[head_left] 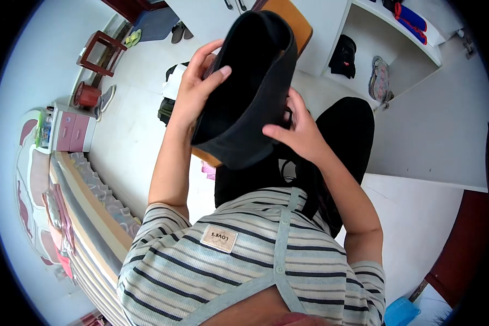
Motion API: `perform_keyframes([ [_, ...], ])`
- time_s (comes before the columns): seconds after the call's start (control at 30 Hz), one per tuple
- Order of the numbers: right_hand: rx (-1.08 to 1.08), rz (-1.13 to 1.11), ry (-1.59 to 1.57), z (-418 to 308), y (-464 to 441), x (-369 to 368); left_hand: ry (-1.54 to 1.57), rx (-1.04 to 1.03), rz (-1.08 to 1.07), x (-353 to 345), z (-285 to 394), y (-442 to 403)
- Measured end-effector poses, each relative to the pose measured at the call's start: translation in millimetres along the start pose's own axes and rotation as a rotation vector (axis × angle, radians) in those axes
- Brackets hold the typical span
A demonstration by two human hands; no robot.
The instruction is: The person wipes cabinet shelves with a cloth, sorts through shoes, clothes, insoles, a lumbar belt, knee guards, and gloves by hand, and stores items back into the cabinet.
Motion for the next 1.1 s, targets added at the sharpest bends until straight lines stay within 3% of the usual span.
perform_keyframes([
  [0.07, -0.045, 0.034, -0.136, 10.2, -10.2, 10.1, -0.092, -0.007, -0.019, 1.0, -15.1, -12.5],
  [0.2, -0.16, 0.32, -0.135, 20.3, -11.5, 62.3, -0.235, 0.265, -0.191, -2.5, -73.3, -20.1],
  [0.3, -0.004, 0.507, -0.368, 6.8, -10.2, 99.3, -0.287, 0.204, -0.223, -12.5, -76.1, -12.2],
  [0.33, -0.086, 0.52, -0.468, 3.7, -6.8, 104.4, -0.279, 0.205, -0.237, -14.3, -77.4, -10.3],
  [0.43, -0.053, 0.533, -0.435, -3.1, -7.1, 118.3, -0.773, -0.074, -0.205, -17.7, -58.3, -10.7],
  [0.47, -0.036, 0.481, -0.443, -7.6, -9.6, 118.3, -0.771, -0.079, -0.212, -21.4, -55.2, -11.7],
  [0.53, -0.013, 0.434, -0.45, -17.1, -14.2, 120.9, -0.678, -0.271, -0.199, -34.6, -38.8, -14.4],
  [0.6, 0.012, 0.326, -0.449, -27.6, -21.0, 118.8, -0.564, -0.224, -0.241, -49.3, -36.1, -22.7],
  [0.67, -0.005, 0.315, -0.419, -30.1, -24.8, 120.0, -0.03, 0.013, -0.44, -73.1, -47.1, -32.8],
  [0.7, -0.03, 0.302, -0.391, -30.5, -26.3, 119.4, 0.076, 0.121, -0.525, -83.2, -57.3, -37.1],
  [0.87, 0.04, 0.354, -0.278, -28.5, -27.3, 132.9, -0.07, 0.139, -0.507, -108.8, -65.2, -45.8],
  [0.93, 0.047, 0.302, -0.078, -34.4, -27.1, 135.3, 0.232, 0.23, -0.438, -113.4, -67.3, -52.2],
  [1.03, 0.006, 0.322, 0.182, -36.1, -29.8, 145.4, 0.289, 0.236, -0.413, -118.4, -68.5, -57.2],
  [1.07, 0.01, 0.329, 0.183, -37.3, -29.1, 145.1, 0.33, 0.234, -0.408, -120.3, -67.2, -58.2],
  [1.1, 0.021, 0.389, -0.06, -42.3, -27.1, 141.7, 0.329, 0.23, -0.417, -121.2, -67.0, -58.3],
])
Point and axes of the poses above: each hand's wrist, its own y-axis away from the middle knuckle, its own x-axis out of the back of the hand, z = x × y, the point moved 6 cm from there along -y, towards the middle knuckle, and after that the axes turned 7 degrees about -y, right-handed, at the moved point
